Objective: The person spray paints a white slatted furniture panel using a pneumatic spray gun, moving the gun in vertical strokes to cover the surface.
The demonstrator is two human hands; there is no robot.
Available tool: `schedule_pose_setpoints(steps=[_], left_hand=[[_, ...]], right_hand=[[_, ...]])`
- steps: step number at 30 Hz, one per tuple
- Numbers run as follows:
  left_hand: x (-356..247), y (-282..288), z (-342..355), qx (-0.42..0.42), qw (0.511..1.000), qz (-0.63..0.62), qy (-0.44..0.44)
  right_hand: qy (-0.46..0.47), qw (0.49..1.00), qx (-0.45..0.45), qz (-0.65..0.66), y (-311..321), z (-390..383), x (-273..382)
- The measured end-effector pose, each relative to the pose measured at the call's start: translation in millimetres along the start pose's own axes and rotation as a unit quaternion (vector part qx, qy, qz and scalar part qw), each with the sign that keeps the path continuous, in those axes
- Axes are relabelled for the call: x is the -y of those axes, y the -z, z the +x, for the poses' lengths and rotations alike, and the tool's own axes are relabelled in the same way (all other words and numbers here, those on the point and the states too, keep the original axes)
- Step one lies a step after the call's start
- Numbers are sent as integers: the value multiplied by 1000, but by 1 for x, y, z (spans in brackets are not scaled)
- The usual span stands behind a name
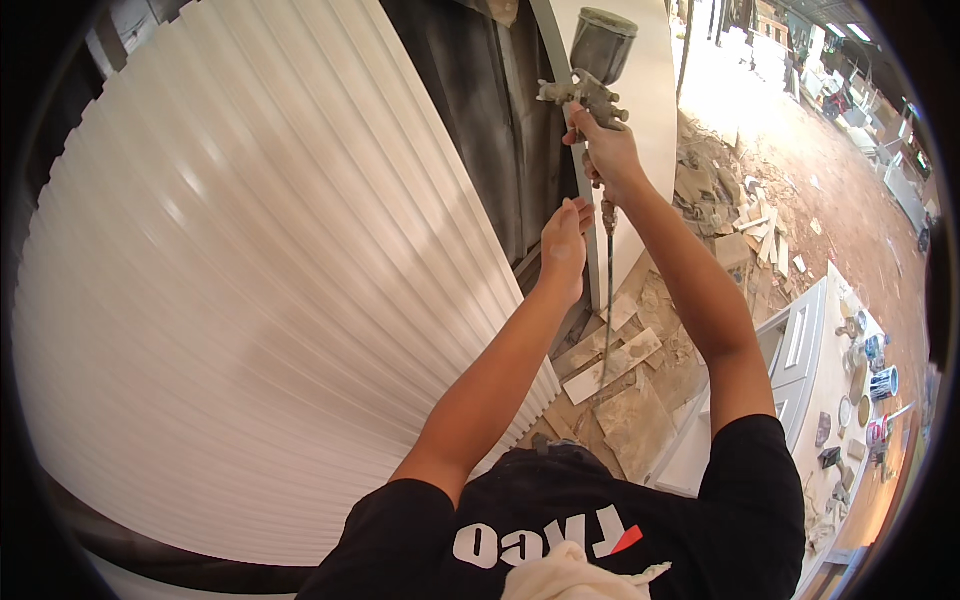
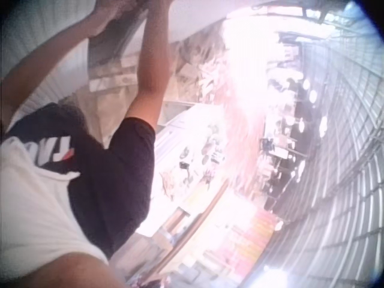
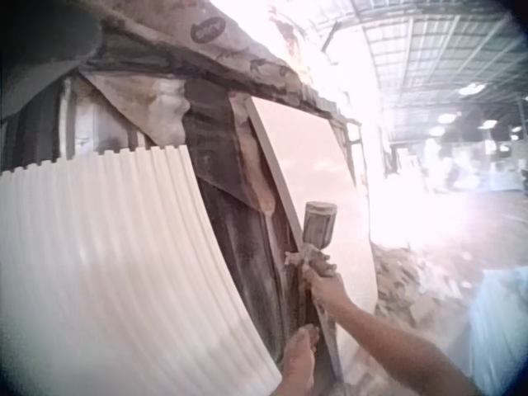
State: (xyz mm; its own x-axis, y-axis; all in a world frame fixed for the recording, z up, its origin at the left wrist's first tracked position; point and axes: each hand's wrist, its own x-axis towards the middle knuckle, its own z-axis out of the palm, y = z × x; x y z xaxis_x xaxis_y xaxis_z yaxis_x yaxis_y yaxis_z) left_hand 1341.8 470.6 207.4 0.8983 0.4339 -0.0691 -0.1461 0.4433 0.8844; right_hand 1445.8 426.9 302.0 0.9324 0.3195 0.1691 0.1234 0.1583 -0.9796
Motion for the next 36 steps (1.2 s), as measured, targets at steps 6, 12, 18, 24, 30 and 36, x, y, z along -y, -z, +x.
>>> schedule_pose_setpoints(steps=[6,12,18,24,30,36], left_hand=[[23,-21,63,85,979,-186,-6],[25,-36,86,69,967,-246,0],[26,-37,89,47,963,-264,-11],[37,-31,102,71,962,-263,-20],[37,-35,102,62,959,-275,-19],[43,-32,99,72,957,-282,-22]], right_hand=[[-22,1000,15,-9,-2,34,-12],[-2,1000,15,-25,-4,50,-17],[8,999,21,-49,-8,53,-18],[21,998,25,-56,-9,55,-18],[62,997,17,-49,-6,55,-23],[61,996,12,-66,-5,46,-20]])
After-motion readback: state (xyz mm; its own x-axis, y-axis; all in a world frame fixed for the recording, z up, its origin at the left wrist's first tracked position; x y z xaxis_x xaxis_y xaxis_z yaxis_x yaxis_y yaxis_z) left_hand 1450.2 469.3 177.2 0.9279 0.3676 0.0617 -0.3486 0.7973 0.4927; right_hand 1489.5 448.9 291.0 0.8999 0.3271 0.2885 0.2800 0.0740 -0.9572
